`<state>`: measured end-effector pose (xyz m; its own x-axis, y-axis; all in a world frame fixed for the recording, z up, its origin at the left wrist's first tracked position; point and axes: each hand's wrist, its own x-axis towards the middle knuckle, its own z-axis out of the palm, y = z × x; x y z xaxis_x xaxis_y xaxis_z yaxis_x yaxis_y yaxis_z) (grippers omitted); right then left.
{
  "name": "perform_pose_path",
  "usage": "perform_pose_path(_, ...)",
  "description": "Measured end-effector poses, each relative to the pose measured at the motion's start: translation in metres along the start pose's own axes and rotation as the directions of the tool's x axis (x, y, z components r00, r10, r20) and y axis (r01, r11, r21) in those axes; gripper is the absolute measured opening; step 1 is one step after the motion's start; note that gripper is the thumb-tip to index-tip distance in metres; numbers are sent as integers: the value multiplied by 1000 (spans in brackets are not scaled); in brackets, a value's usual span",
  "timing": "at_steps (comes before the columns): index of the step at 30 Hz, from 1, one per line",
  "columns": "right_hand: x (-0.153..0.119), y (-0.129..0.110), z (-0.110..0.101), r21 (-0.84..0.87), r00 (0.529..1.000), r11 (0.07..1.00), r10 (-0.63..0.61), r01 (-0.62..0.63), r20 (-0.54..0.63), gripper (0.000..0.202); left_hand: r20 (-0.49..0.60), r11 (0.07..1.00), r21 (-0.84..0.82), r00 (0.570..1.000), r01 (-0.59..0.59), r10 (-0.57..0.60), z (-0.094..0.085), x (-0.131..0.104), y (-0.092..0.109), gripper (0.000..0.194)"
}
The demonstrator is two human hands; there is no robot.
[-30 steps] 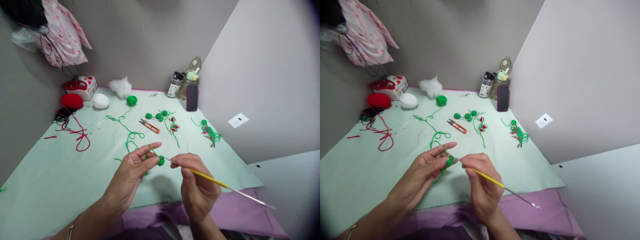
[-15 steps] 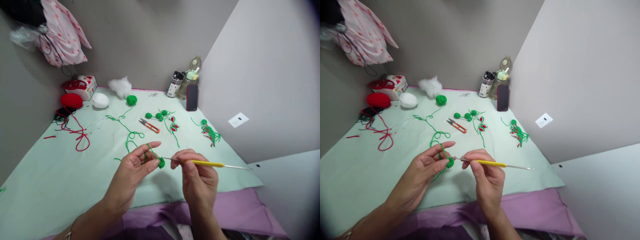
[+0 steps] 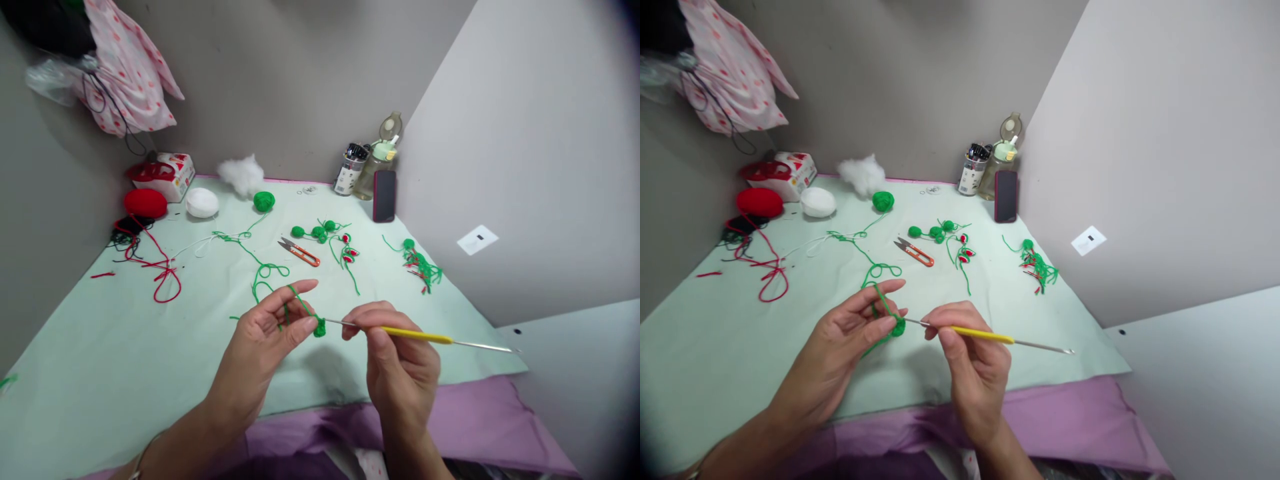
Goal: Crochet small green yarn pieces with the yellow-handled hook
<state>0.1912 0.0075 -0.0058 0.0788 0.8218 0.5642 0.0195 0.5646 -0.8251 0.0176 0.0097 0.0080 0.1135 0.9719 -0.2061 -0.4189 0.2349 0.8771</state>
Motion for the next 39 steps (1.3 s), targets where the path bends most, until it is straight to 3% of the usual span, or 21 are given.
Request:
perform_pose_path(11, -3, 5, 3, 47, 999, 998, 46, -46, -8, 17, 11, 999, -38, 1000, 10, -9, 4, 0, 0, 32)
perform_pose_path(18, -4, 9, 8, 131, 998, 990, 49, -52, 30, 16, 19, 1000, -13, 1000, 24, -24, 7, -1, -3, 55)
perform_pose_path(21, -5, 6, 7, -9, 997, 1000, 2, -2, 83, 19, 16, 999, 30, 999, 38, -39, 10, -3, -2, 80)
perform_pose_path(23, -8, 5, 6, -206, 985, 969, -113, 139, 133, 28, 0, 997, 60, 999, 43, -43, 12, -4, 0, 93)
perform_pose_path(25, -12, 6, 7, -408, 950, 859, -258, 310, 178, 41, -13, 997, 58, 999, 43, -42, 12, -5, 0, 95)
perform_pose_path(27, -16, 8, 9, -504, 920, 771, -355, 389, 168, 47, -10, 998, 23, 999, 52, -51, 11, -4, -1, 94)
perform_pose_path(29, -17, 10, 11, -465, 925, 807, -371, 365, 82, 43, 12, 997, -22, 997, 77, -77, 9, -3, -2, 94)
perform_pose_path(31, -16, 11, 12, -326, 952, 901, -306, 286, -10, 37, 36, 992, -45, 992, 119, -117, 9, -2, -2, 93)
perform_pose_path(34, -9, 11, 11, -43, 995, 996, -84, 82, -61, 24, 57, 985, -64, 986, 158, -154, 9, -2, 0, 91)
perform_pose_path(37, -1, 10, 8, 206, 987, 969, 152, -140, -45, 11, 53, 988, -57, 989, 142, -139, 8, -1, 4, 83)
perform_pose_path(39, 2, 9, 8, 299, 972, 930, 232, -214, -29, 13, 47, 991, -41, 991, 127, -125, 7, -1, 5, 75)
